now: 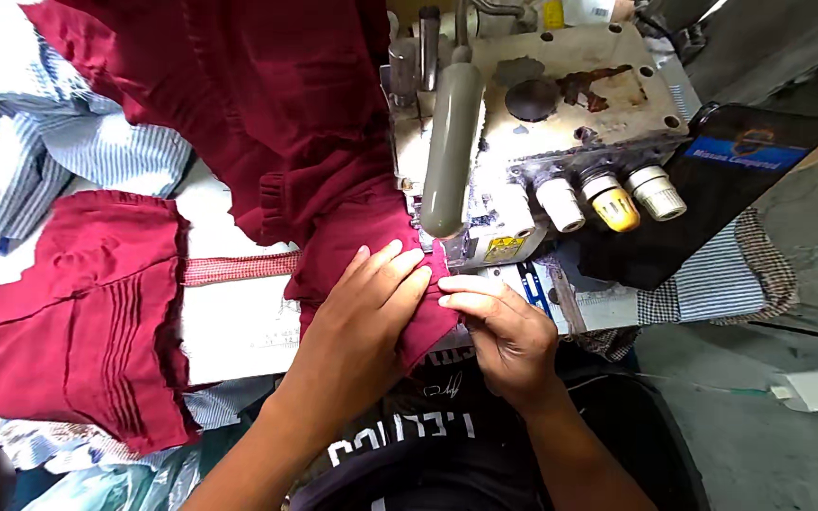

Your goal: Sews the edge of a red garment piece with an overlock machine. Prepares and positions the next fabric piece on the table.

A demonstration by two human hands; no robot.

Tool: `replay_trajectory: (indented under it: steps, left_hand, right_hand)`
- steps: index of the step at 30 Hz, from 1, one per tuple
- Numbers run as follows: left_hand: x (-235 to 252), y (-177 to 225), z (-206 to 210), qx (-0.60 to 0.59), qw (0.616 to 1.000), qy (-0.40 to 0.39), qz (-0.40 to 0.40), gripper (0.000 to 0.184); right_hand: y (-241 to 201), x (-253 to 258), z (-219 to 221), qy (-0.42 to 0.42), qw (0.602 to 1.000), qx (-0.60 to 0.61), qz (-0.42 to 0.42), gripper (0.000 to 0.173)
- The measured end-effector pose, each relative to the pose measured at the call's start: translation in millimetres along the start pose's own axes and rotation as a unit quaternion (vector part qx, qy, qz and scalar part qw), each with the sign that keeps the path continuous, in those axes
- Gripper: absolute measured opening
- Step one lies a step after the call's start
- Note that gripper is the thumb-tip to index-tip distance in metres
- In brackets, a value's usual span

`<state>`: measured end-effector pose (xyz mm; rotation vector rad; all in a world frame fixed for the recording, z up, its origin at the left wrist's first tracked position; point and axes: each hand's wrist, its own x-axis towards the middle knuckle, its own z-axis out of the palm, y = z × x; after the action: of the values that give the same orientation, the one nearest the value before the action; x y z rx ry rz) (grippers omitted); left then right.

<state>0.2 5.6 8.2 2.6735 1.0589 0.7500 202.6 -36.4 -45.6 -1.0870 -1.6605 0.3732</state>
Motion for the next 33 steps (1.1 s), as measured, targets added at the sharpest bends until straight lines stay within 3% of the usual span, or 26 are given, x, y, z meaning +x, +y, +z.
replay_trajectory:
  steps: [12, 18, 22, 29, 33]
  left_hand:
    - [19.5, -30.2, -19.1, -0.032, 0.996, -0.071, 0.032, 0.038]
    - [22.2, -50.0, -21.0, -0.102, 0.993, -0.049, 0.043, 0.046]
    - [13.1, -60.4, -17.6, -0.199, 0.980, -0.001, 0.023, 0.036]
    - [12.0, -78.7, -13.1, -0.300, 0.953, 0.028, -0.028, 0.034]
    - [25.8, -85.7, -22.1, -0.321, 0.943, 0.011, -0.091, 0.026]
  right_hand:
    - [-0.6, 11.4, 19.1, 0.029, 0.999, -0.019, 0.016, 0.014]
    - [-1.4, 8.1, 24.4, 0.050, 0.997, -0.037, 0.046, 0.015]
    - [-1.3, -15.1, 1.8, 0.060, 0.996, -0.055, 0.049, 0.022]
    - [16.6, -64.9, -63.0, 0.146, 0.954, -0.205, 0.161, 0.027]
    - [27.6, -74.4, -68.5, 0.138, 0.936, -0.244, 0.211, 0.053]
